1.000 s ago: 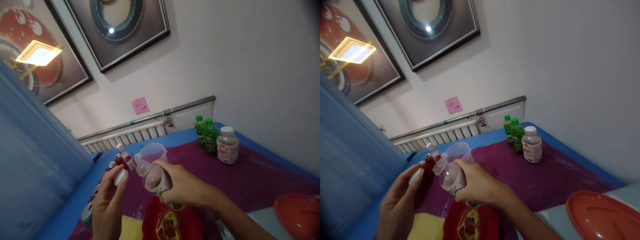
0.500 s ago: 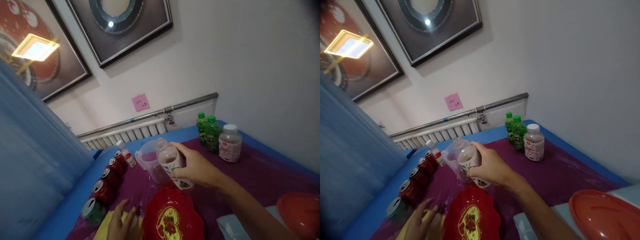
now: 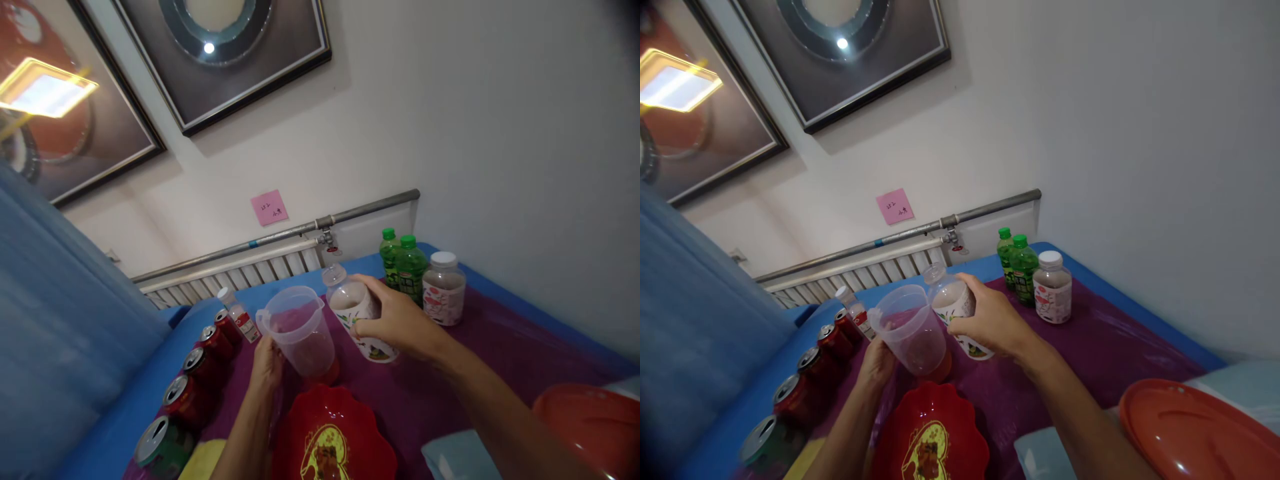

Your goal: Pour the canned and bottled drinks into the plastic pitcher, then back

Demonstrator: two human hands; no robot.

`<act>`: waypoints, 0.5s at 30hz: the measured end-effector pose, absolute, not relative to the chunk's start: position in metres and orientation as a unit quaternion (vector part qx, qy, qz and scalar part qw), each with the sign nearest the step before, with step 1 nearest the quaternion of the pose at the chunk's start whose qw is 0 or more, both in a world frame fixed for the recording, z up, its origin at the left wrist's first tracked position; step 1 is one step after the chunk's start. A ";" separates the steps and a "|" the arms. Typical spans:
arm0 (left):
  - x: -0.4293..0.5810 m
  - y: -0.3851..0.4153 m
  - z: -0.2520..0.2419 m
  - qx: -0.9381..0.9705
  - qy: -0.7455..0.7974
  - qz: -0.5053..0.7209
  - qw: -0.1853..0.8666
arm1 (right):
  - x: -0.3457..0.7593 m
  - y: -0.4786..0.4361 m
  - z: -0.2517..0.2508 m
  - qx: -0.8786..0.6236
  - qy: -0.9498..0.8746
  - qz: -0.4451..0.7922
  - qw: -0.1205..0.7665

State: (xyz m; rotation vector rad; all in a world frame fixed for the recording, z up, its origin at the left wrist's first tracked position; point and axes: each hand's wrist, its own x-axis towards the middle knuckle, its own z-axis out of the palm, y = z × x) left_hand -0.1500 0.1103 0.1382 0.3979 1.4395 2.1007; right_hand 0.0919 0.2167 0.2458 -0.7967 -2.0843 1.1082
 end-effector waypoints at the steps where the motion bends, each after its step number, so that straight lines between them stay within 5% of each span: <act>1: -0.147 0.115 0.140 0.152 0.516 0.795 0.282 | 0.092 0.218 0.245 -0.313 -0.794 0.414 0.316; 15: -0.167 0.123 0.200 0.212 0.506 0.809 0.211 | 0.101 0.216 0.253 -0.307 -0.870 0.291 0.253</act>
